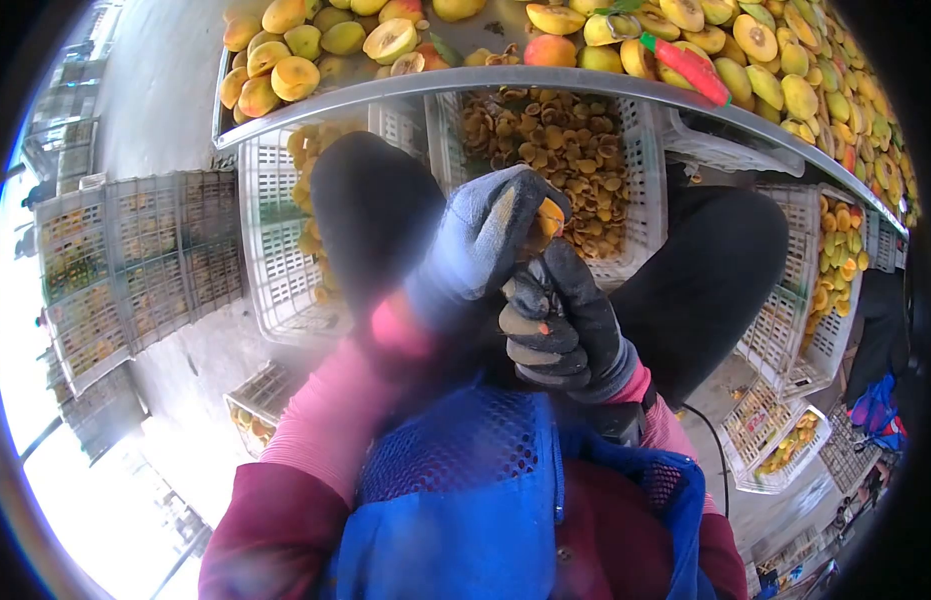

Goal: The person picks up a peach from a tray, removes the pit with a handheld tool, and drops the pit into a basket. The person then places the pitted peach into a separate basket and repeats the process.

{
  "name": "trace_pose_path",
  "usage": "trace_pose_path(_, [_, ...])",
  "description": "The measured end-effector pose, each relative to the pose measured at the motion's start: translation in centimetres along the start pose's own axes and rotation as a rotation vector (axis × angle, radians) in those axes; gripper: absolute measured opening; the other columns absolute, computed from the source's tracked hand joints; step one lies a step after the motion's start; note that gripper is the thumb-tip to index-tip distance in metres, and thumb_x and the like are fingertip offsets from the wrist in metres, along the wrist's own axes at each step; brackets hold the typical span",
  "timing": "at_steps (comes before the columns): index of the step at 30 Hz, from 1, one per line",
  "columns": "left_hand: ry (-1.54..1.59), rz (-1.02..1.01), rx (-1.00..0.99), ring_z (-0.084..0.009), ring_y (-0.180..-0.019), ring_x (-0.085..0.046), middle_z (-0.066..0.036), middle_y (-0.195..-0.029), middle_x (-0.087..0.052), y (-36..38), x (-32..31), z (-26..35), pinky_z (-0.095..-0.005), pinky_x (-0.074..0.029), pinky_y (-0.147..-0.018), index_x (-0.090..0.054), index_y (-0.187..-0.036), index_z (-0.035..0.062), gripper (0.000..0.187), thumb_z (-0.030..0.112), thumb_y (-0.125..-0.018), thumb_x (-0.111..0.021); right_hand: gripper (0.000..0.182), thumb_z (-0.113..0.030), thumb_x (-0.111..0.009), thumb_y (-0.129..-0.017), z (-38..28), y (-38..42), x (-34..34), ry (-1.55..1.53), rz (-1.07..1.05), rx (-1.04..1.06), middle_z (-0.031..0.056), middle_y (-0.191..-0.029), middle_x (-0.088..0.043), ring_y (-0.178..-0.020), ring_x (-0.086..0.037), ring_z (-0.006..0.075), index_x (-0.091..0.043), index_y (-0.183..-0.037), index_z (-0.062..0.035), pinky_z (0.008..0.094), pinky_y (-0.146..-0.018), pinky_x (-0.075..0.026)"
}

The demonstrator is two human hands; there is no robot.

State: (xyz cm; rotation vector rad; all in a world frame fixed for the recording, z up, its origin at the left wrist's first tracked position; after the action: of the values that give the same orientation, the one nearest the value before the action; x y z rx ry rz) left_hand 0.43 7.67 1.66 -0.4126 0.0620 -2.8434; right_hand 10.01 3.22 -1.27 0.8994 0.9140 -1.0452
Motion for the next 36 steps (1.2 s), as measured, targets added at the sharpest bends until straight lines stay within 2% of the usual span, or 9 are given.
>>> trace_pose_path(6, [0.019,0.296,0.078,-0.0241,-0.070,-0.059,-0.015,-0.080,-0.059,3.6,0.6,-4.8,-0.0303,-0.048,-0.062,-0.055,-0.099,-0.0023,0.014,0.007,-0.088,-0.052,0.049,-0.050,-0.037,-0.094,-1.0,0.9,-4.5,-0.056,-0.468,0.082,0.0007,-0.059,-0.042,-0.038,-0.039,0.0071,-0.050,-0.092,-0.0031,0.0190,-0.027,-0.031])
trace_pose_path(10, [0.225,0.456,0.227,-0.0260,-0.070,-0.058,-0.016,-0.089,-0.059,5.8,4.0,-6.5,-0.0323,-0.049,-0.067,-0.043,-0.120,-0.0016,0.036,0.003,-0.087,-0.055,0.048,-0.051,-0.037,-0.094,-4.1,-0.3,4.8,-0.071,0.176,0.225,-0.0028,-0.054,-0.036,-0.035,-0.028,0.0062,-0.053,-0.086,-0.0069,0.0208,-0.029,-0.023])
trace_pose_path(14, [-1.086,0.486,-0.181,-0.0320,-0.094,-0.059,-0.020,-0.106,-0.059,9.4,8.2,1.3,-0.0373,-0.047,-0.082,-0.047,-0.121,-0.0056,0.049,0.012,-0.080,-0.065,0.046,-0.052,-0.038,-0.093,-3.7,-0.1,5.1,0.338,0.314,0.194,-0.0032,-0.052,-0.035,-0.035,-0.028,0.0066,-0.054,-0.084,-0.0095,0.0203,-0.030,-0.024])
trace_pose_path(17, [-1.112,0.450,0.493,-0.0288,-0.082,-0.061,-0.012,-0.097,-0.062,11.5,16.1,-2.5,-0.0341,-0.048,-0.074,-0.064,-0.098,0.0038,0.020,0.016,-0.086,-0.055,0.045,-0.052,-0.040,-0.092,-4.9,0.5,4.8,0.432,0.396,0.241,-0.0031,-0.052,-0.036,-0.035,-0.029,0.0068,-0.054,-0.084,-0.0108,0.0208,-0.030,-0.025])
trace_pose_path(19, [-1.330,0.379,0.388,-0.0279,-0.083,-0.061,-0.013,-0.098,-0.062,11.4,18.1,-3.2,-0.0353,-0.048,-0.075,-0.065,-0.099,0.0041,0.019,0.014,-0.084,-0.057,0.044,-0.053,-0.041,-0.092,-5.4,0.5,5.7,0.450,0.462,0.259,-0.0032,-0.052,-0.036,-0.034,-0.030,0.0069,-0.054,-0.084,-0.0110,0.0213,-0.030,-0.025])
trace_pose_path(27, [-1.137,0.453,0.452,-0.0316,-0.091,-0.060,-0.016,-0.091,-0.064,-7.0,18.5,-7.0,-0.0388,-0.046,-0.077,-0.057,-0.105,0.0062,0.050,0.047,-0.076,-0.063,0.045,-0.058,-0.049,-0.085,-7.7,0.4,6.3,0.808,0.776,0.353,-0.0043,-0.052,-0.036,-0.036,-0.028,0.0064,-0.051,-0.082,-0.0131,0.0211,-0.033,-0.023])
trace_pose_path(32, [-0.543,0.335,0.427,-0.0293,-0.091,-0.059,-0.014,-0.096,-0.062,-9.7,17.5,-9.5,-0.0360,-0.046,-0.080,-0.057,-0.103,0.0028,0.048,0.030,-0.067,-0.074,0.046,-0.057,-0.051,-0.085,-9.2,0.5,4.8,0.621,0.759,0.360,-0.0033,-0.053,-0.038,-0.036,-0.030,0.0063,-0.050,-0.085,-0.0108,0.0210,-0.033,-0.024])
trace_pose_path(33, [-0.779,0.387,0.120,-0.0123,-0.084,-0.059,-0.009,-0.094,-0.062,-9.3,16.6,-6.4,-0.0265,-0.048,-0.076,-0.056,-0.104,-0.0021,0.040,0.012,-0.071,-0.075,0.047,-0.056,-0.050,-0.086,-9.4,0.5,4.3,0.625,0.762,0.361,-0.0029,-0.054,-0.040,-0.036,-0.032,0.0065,-0.050,-0.086,-0.0097,0.0211,-0.033,-0.025])
trace_pose_path(36, [-0.455,0.399,0.047,-0.0263,-0.092,-0.057,-0.013,-0.097,-0.061,-6.3,12.5,-3.0,-0.0353,-0.045,-0.081,-0.060,-0.101,0.0023,0.039,0.016,-0.067,-0.073,0.038,-0.043,-0.049,-0.091,-10.2,0.0,0.0,0.877,0.634,0.601,-0.0008,-0.055,-0.045,-0.036,-0.038,0.0087,-0.050,-0.088,-0.0056,0.0224,-0.033,-0.028])
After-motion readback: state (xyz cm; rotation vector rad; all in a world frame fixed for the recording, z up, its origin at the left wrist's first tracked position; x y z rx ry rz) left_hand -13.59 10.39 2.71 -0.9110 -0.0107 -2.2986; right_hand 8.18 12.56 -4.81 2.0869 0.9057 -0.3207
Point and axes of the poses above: each hand's wrist, its own y-axis away from the middle knuckle, its own x-axis out of the back of the hand, z = x × y, the point moved 8 cm from there along -y, towards the middle knuckle
